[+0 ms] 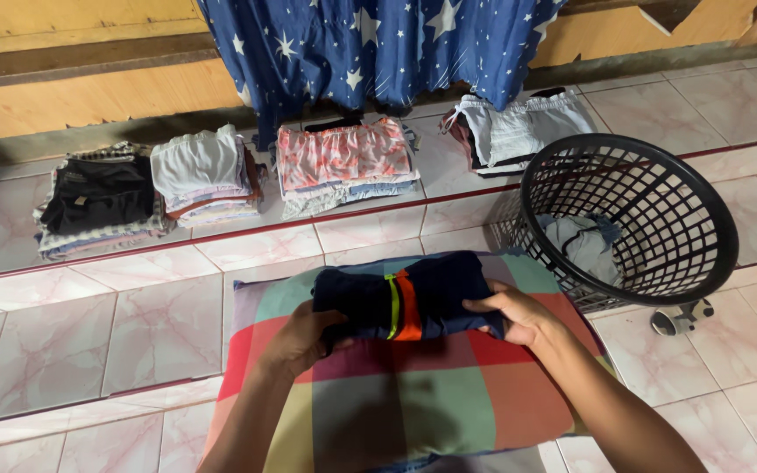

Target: The person picks up several garments from a laundry basket and folds them one by one on a pillow, placing each folded item onto a stack.

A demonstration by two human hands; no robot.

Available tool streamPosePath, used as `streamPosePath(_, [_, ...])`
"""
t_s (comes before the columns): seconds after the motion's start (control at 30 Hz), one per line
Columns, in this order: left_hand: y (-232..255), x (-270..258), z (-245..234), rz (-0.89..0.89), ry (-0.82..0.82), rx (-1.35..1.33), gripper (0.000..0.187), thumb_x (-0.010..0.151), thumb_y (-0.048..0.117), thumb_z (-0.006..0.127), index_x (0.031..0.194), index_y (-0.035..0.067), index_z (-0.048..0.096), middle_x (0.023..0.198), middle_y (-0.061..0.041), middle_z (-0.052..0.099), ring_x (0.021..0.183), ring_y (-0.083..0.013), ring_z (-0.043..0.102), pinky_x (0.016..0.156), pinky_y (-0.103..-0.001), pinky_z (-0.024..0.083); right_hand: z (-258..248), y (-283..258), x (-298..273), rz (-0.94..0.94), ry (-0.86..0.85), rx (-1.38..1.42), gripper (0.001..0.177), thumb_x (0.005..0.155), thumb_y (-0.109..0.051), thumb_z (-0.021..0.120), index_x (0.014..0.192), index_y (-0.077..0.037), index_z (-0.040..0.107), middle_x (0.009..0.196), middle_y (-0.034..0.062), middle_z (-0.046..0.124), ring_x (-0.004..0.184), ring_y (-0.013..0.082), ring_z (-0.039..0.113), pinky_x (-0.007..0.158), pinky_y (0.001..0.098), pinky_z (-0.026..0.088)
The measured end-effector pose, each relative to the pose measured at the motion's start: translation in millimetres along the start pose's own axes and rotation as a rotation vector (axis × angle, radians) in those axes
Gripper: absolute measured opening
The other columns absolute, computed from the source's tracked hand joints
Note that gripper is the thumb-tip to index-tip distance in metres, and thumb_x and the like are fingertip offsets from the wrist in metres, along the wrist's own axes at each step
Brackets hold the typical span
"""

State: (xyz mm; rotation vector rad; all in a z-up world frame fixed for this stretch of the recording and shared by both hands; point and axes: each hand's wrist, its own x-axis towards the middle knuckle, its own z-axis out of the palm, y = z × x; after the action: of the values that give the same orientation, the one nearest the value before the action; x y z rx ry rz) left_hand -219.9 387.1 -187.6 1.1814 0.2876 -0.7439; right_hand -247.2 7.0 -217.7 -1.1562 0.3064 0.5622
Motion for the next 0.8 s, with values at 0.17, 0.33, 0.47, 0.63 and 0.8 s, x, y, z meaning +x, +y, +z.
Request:
streamPosePath(0.17, [22,23,-7,0.259,-0.060,0.044,0.038,0.086,-0.003,0.059,0.124,-0.004,0.062,0.106,-0.011,0.072,0.091,-0.0203,0.072,0.075,-0.034,0.062,-2,-28,23,-0.075,-0.076,0.033,0.024,0.087,0.002,0.072,0.107,-0.004,0.061,0.084,0.0057,0.065,0.060,0.0141,0.060,0.048,0.0274,0.046])
streamPosePath(0.33, [54,65,-19,0.416,-0.058,0.053,0.063,0.079,-0.008,0.057,0.141,-0.001,0.047,0.114,-0.012,0.066,0.099,-0.0257,0.065,0.081,-0.038,0.057,7,-65,68,-0.116,-0.039,-0.024,0.030,0.087,0.003,0.068,0.115,-0.005,0.061,0.088,0.0057,0.067,0.066,0.0151,0.062,0.051,0.0286,0.047])
streamPosePath(0.47, [86,104,-33,0.625,-0.084,0.052,0.092,0.074,-0.014,0.056,0.159,0.009,0.027,0.140,-0.011,0.054,0.126,-0.0218,0.056,0.100,-0.031,0.051,11,-97,116,-0.148,-0.069,-0.037,0.035,0.087,0.004,0.066,0.121,-0.004,0.060,0.097,0.0070,0.070,0.075,0.0166,0.066,0.053,0.0301,0.050])
streamPosePath(0.63, [133,146,-51,0.640,-0.036,0.108,0.105,0.073,-0.019,0.054,0.163,0.014,0.013,0.152,-0.009,0.041,0.128,-0.0239,0.052,0.099,-0.037,0.051,17,-141,178,-0.242,-0.071,-0.104,0.048,0.086,0.005,0.066,0.132,-0.006,0.058,0.107,0.0068,0.071,0.084,0.0180,0.069,0.057,0.0313,0.051])
streamPosePath(0.8, [177,193,-79,0.690,-0.059,0.185,0.106,0.074,-0.018,0.053,0.166,0.015,0.013,0.157,-0.009,0.038,0.134,-0.0210,0.047,0.105,-0.034,0.045,24,-177,240,-0.300,-0.151,-0.024,0.061,0.083,0.010,0.066,0.141,-0.003,0.053,0.124,0.0072,0.067,0.112,0.0205,0.067,0.097,0.0325,0.055])
